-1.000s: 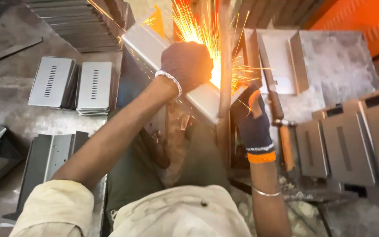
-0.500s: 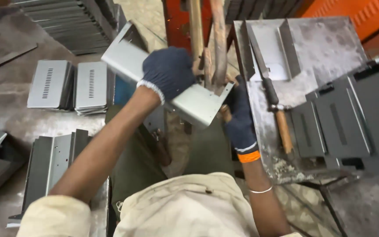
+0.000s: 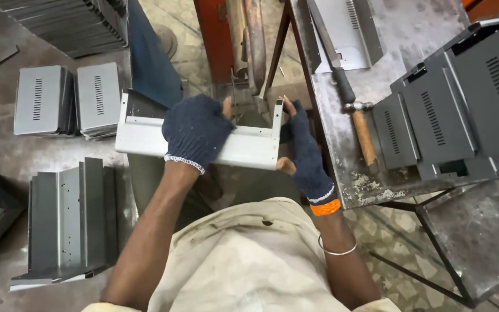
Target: Spot welding and assembling metal box enclosures at a workstation.
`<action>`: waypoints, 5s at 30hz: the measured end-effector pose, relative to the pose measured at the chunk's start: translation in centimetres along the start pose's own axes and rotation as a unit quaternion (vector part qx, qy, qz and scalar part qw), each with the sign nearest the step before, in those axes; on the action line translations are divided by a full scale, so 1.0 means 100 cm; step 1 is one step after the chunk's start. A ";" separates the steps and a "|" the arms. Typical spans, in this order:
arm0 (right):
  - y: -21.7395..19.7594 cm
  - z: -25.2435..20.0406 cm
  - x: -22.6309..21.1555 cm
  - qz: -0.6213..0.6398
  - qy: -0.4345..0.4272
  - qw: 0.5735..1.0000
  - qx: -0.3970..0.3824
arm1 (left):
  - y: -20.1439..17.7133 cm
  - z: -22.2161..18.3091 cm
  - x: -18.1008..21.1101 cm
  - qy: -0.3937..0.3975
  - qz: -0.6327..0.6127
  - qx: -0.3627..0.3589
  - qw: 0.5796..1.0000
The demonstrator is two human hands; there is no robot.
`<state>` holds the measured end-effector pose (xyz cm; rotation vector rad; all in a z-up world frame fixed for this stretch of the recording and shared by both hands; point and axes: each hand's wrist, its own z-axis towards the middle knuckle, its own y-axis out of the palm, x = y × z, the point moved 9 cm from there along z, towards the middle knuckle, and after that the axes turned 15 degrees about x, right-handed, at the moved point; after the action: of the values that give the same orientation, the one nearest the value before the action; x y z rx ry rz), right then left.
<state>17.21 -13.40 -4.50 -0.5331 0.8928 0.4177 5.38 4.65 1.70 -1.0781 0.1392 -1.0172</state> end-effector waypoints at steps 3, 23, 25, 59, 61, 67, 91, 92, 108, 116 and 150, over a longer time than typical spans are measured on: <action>-0.008 0.002 -0.014 -0.029 -0.023 0.999 -0.037 | 0.001 -0.003 0.003 -0.006 -0.015 -0.012 1.000; -0.457 0.065 -0.039 -0.448 -0.195 0.824 0.287 | -0.183 -0.064 0.218 0.392 -0.444 0.219 0.776; -0.486 0.087 -0.037 -0.485 -0.220 0.791 0.300 | -0.153 -0.062 0.203 0.362 -0.475 0.152 0.788; 0.120 -0.001 -0.003 -0.182 -0.032 0.971 -0.152 | -0.051 -0.315 -0.352 -0.414 0.278 0.012 0.867; 0.143 0.007 -0.028 -0.135 -0.047 0.975 -0.168 | -0.045 -0.330 -0.365 -0.397 0.282 0.006 0.873; 0.207 0.014 -0.129 -0.033 -0.096 0.961 -0.259 | -0.144 -0.227 -0.295 -0.356 0.254 -0.043 0.898; 0.174 0.053 0.005 -0.302 0.042 0.952 0.023 | 0.093 0.018 -0.369 -0.184 0.165 0.112 0.963; 0.176 0.058 0.007 -0.306 0.026 0.951 0.042 | 0.114 0.015 -0.381 -0.252 0.167 0.055 0.952; 0.200 0.087 0.021 -0.221 0.112 0.964 0.097 | -0.003 -0.017 -0.367 -0.409 -0.505 0.198 0.734; 0.160 0.082 -0.067 -0.030 0.099 0.988 0.114 | 0.161 -0.122 -0.228 -0.353 -0.903 -0.130 0.206; 0.008 0.038 0.033 0.479 0.285 0.772 0.305 | 0.293 -0.135 -0.108 -0.410 -0.808 -0.158 0.393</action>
<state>21.02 -10.13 -5.48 0.5029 1.8004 0.8605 10.00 6.37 -31.97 -1.8946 -2.0677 -1.9479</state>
